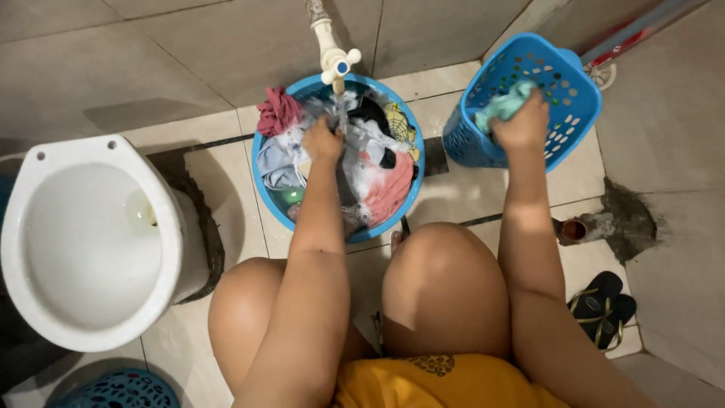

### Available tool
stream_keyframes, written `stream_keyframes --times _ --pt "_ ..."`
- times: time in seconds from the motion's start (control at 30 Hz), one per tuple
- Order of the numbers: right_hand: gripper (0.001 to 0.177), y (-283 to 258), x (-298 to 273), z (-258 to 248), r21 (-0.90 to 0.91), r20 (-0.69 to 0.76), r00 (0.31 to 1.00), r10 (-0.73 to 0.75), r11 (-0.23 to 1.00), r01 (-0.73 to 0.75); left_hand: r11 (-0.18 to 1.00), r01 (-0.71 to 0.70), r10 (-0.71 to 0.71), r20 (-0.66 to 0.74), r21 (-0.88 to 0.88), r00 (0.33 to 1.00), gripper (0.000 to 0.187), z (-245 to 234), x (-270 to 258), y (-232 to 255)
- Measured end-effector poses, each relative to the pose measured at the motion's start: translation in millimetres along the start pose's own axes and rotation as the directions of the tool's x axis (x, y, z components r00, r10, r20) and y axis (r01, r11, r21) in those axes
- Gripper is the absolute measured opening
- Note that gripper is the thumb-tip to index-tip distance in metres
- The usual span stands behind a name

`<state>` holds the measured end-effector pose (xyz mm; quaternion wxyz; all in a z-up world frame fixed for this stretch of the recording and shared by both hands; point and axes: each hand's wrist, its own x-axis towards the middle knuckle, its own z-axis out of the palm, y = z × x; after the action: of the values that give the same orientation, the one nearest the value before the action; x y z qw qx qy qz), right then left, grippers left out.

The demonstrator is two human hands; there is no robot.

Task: The person transfers clothes from a basket into a basin of water and washes them by hand. They scrub the garments under a running faucet and place the washed items back into the basket.

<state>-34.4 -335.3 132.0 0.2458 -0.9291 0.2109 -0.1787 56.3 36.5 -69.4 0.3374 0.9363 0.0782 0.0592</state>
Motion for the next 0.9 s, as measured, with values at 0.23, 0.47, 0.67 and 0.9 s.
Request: stream_keyframes --times 0.23,0.47,0.67,0.9 --pt "0.063 -80 -25 109 0.395 0.373 0.823 -0.429 0.876 0.277 1.000 0.017 -0.015 0.443 0.000 0.897 0.050 -33 1 45" --pt "0.068 -89 -35 210 0.728 0.565 0.509 -0.649 0.683 0.062 0.680 0.066 0.441 0.479 -0.730 0.759 0.040 -56 13 51" --pt "0.049 -104 -58 202 0.595 0.601 0.708 -0.371 0.799 -0.086 0.027 0.679 -0.009 0.679 -0.733 0.734 0.049 -109 -2 47" --pt "0.044 -209 -126 126 0.703 0.177 0.545 -0.820 0.493 0.512 -0.370 0.438 0.300 0.341 -0.819 0.891 0.045 177 12 -105"
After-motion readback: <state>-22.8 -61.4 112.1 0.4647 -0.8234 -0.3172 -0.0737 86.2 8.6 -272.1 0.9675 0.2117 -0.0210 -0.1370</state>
